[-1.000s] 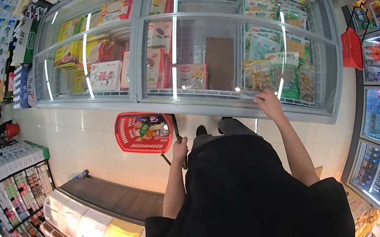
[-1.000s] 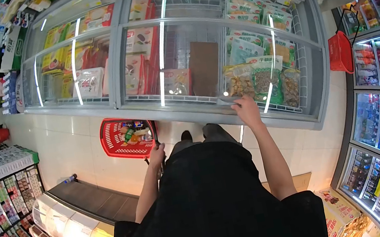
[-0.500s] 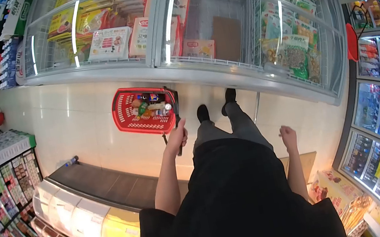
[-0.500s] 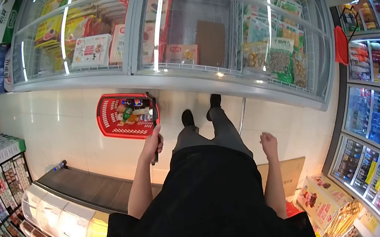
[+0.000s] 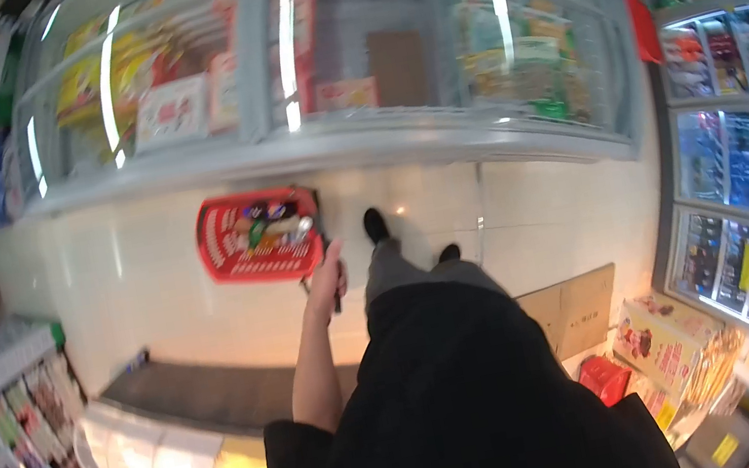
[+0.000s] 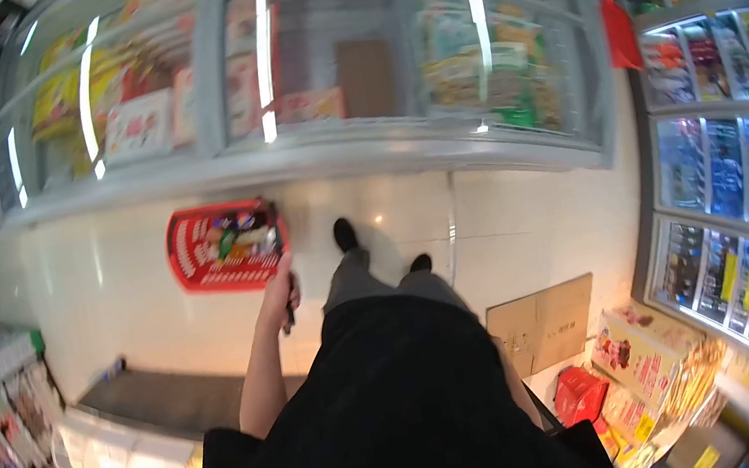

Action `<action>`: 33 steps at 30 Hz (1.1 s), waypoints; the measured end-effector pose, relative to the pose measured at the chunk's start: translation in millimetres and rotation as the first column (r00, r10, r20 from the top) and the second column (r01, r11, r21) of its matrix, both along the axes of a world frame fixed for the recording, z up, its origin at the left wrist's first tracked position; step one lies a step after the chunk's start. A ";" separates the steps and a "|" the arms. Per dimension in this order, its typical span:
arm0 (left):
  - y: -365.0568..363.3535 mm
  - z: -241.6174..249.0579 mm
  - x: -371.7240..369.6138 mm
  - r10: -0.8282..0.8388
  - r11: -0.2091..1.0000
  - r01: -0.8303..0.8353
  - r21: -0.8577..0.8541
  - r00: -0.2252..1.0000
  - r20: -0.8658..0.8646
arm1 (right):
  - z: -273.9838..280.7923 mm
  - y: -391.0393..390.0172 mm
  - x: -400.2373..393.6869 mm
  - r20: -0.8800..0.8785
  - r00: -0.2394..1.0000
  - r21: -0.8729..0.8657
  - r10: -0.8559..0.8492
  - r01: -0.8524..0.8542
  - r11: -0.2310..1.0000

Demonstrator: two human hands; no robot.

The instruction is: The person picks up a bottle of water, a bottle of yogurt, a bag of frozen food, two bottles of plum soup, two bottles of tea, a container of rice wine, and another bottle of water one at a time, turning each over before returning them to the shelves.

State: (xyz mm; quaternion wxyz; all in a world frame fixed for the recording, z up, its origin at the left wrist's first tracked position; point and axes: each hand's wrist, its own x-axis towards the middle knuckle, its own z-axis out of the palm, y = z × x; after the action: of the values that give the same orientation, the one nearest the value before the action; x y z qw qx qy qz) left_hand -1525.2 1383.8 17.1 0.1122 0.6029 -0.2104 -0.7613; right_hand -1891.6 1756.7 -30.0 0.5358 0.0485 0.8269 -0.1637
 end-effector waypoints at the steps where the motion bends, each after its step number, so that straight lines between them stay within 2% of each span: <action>1: 0.7 0.4 -6.7 0.008 1.000 -0.008 0.004 1.000 0.005 | 2.6 -7.9 -5.5 -0.007 0.998 -0.015 -0.058 0.058 0.998; 4: 9.7 -12.6 -23.4 -0.024 0.999 0.026 -0.027 0.998 0.057 | 25.7 -50.2 -29.0 -0.040 0.976 -0.082 -0.212 0.209 0.975; 9: 26.6 -13.0 -36.5 -0.089 0.996 0.093 -0.019 0.986 0.137 | 60.6 -75.1 -71.4 -0.157 0.975 -0.338 -0.155 0.094 0.937; 11: 36.9 -13.4 -40.6 -0.120 0.989 0.132 -0.061 0.977 0.174 | 54.6 -58.8 -80.3 -0.150 0.969 -0.362 -0.198 0.133 0.923; 12: 43.8 -14.1 -39.5 -0.124 0.985 0.145 -0.088 0.970 0.211 | 48.7 -50.1 -83.2 -0.143 0.966 -0.373 -0.213 0.147 0.916; 14: 64.0 -17.5 -46.0 -0.198 0.952 0.280 -0.122 0.870 0.452 | 29.8 -14.9 -81.9 -0.066 0.961 -0.369 -0.269 0.227 0.901; 16: 86.9 -28.7 -48.6 -0.227 0.942 0.315 -0.115 0.851 0.474 | 1.9 34.6 -74.4 0.026 0.927 -0.315 -0.374 0.362 0.877; 17: 99.2 -51.3 -44.1 -0.281 0.920 0.384 -0.082 0.791 0.544 | -13.3 61.5 -66.0 0.055 0.898 -0.277 -0.437 0.435 0.857; 18: 108.4 -66.1 -40.5 -0.328 0.895 0.444 -0.043 0.721 0.611 | -22.3 86.5 -57.2 0.075 0.886 -0.235 -0.458 0.462 0.855; 19: 120.5 -59.9 -49.2 -0.312 0.910 0.414 -0.015 0.709 0.632 | -33.2 113.6 -46.6 0.094 0.874 -0.193 -0.476 0.485 0.853; 20: 131.7 -74.6 -45.0 -0.316 0.908 0.418 -0.003 0.690 0.651 | -60.2 149.6 -35.3 0.150 0.876 -0.225 -0.459 0.482 0.846; 21: 141.7 -73.7 -45.7 -0.301 0.922 0.387 0.014 0.694 0.654 | -71.8 174.7 -23.0 0.217 0.738 -0.124 -0.639 0.670 0.731; 22: 147.3 -74.3 -51.8 -0.287 0.934 0.356 0.029 0.699 0.655 | -26.9 166.8 -18.8 0.185 0.674 -0.044 -0.715 0.733 0.679; 23: 147.9 -73.2 -59.8 -0.282 0.932 0.363 0.016 0.694 0.662 | -7.9 166.1 -16.3 0.070 0.712 0.012 -0.698 0.699 0.715; 24: 149.5 -71.0 -64.9 -0.310 0.930 0.364 0.048 0.707 0.636 | 7.4 169.6 -18.0 0.082 0.708 0.009 -0.701 0.703 0.711; 26: 156.0 -64.4 -78.5 -0.333 0.928 0.364 0.080 0.715 0.615 | 25.9 177.5 -24.9 0.093 0.725 0.194 -0.683 0.659 0.726; 28: 155.9 -57.3 -108.2 -0.223 0.966 0.259 0.016 0.799 0.559 | 1.8 196.8 -27.0 0.125 0.686 0.169 -0.717 0.697 0.697; 30: 157.4 -52.3 -143.1 -0.229 0.963 0.270 0.006 0.807 0.544 | -15.2 201.5 -37.3 0.136 0.637 0.060 -0.759 0.759 0.648; 31: 158.5 -46.7 -159.8 -0.258 0.957 0.288 0.014 0.831 0.493 | -19.1 201.2 -46.3 0.137 0.639 0.060 -0.757 0.758 0.650; 33: 159.8 -36.4 -188.2 -0.292 0.954 0.292 0.065 0.865 0.409 | -22.8 197.5 -65.8 0.166 0.639 -0.099 -0.751 0.768 0.632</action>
State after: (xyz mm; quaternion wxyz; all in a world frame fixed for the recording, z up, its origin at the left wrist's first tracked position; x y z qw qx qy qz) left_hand -1713.4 1543.6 -19.3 -0.0514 0.7115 -0.3178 -0.6246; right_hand -1957.4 1954.1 -52.8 0.4633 0.3580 0.6829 -0.4368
